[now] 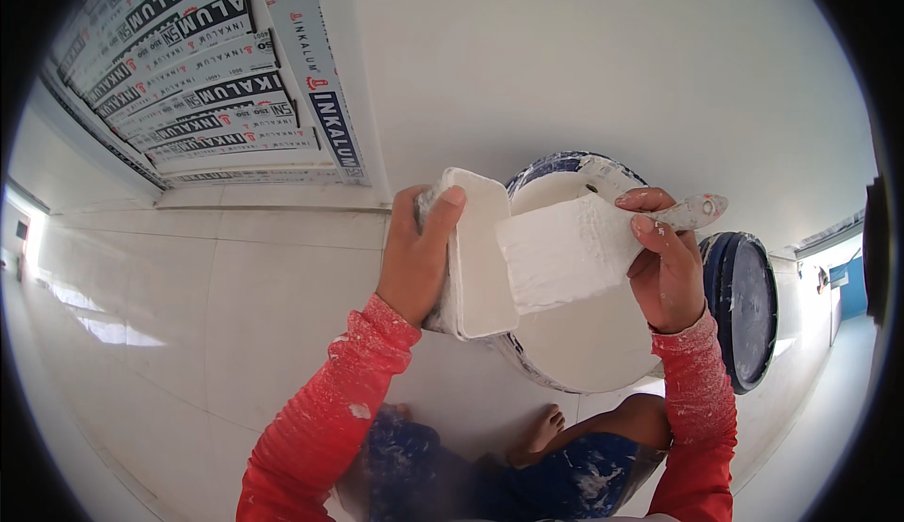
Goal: The person moves two paint buckets and a paint tray on the floor, then uses a paintbrush to scoop white paint from a bucket and transfer it into the tray. The person repeatedly dips the brush and fills the tray with paint.
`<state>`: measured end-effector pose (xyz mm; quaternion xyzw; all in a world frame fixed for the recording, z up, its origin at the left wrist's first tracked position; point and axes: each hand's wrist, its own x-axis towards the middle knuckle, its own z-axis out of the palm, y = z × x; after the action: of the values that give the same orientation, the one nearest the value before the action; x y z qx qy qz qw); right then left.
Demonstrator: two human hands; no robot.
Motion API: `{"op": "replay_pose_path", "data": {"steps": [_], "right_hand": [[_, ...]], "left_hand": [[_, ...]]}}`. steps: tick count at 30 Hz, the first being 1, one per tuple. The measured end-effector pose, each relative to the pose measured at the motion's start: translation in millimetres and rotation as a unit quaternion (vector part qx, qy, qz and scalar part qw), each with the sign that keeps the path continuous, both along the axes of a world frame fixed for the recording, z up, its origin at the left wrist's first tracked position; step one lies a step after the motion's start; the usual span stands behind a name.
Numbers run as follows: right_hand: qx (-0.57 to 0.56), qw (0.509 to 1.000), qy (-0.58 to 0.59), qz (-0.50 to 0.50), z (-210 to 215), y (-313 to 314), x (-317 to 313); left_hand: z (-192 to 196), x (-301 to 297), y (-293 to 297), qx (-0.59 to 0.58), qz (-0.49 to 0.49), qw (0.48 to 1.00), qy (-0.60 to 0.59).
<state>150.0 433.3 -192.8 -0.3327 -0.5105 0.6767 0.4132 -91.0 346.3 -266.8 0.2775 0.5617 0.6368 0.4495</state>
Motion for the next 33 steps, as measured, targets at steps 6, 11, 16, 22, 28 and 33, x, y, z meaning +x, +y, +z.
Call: {"op": "replay_pose_path", "data": {"steps": [6,11,16,22,28,33], "right_hand": [[-0.065,0.995,-0.078,0.014,-30.9,-26.0,-36.3],[-0.038,0.995,-0.090,0.011,-34.1,-28.0,-28.0],[-0.046,0.994,-0.098,-0.006,-27.8,-28.6,-22.4],[-0.034,0.994,-0.102,-0.008,-26.6,-30.6,-8.7],[-0.005,0.994,-0.110,-0.023,-25.7,-35.9,2.3],[0.003,0.991,-0.116,-0.059,-17.4,-41.1,11.9]], "left_hand": [[-2.3,-0.2,0.9,-0.003,0.000,1.000,-0.023],[-0.5,-1.6,3.2,-0.025,-0.015,0.999,-0.018],[1.5,-2.2,2.7,-0.034,-0.009,0.999,-0.028],[-0.7,-1.4,3.6,-0.020,-0.009,1.000,-0.014],[-2.8,-0.7,2.6,-0.027,0.012,1.000,-0.010],[-4.2,0.5,0.3,-0.022,-0.001,0.999,-0.029]]}}
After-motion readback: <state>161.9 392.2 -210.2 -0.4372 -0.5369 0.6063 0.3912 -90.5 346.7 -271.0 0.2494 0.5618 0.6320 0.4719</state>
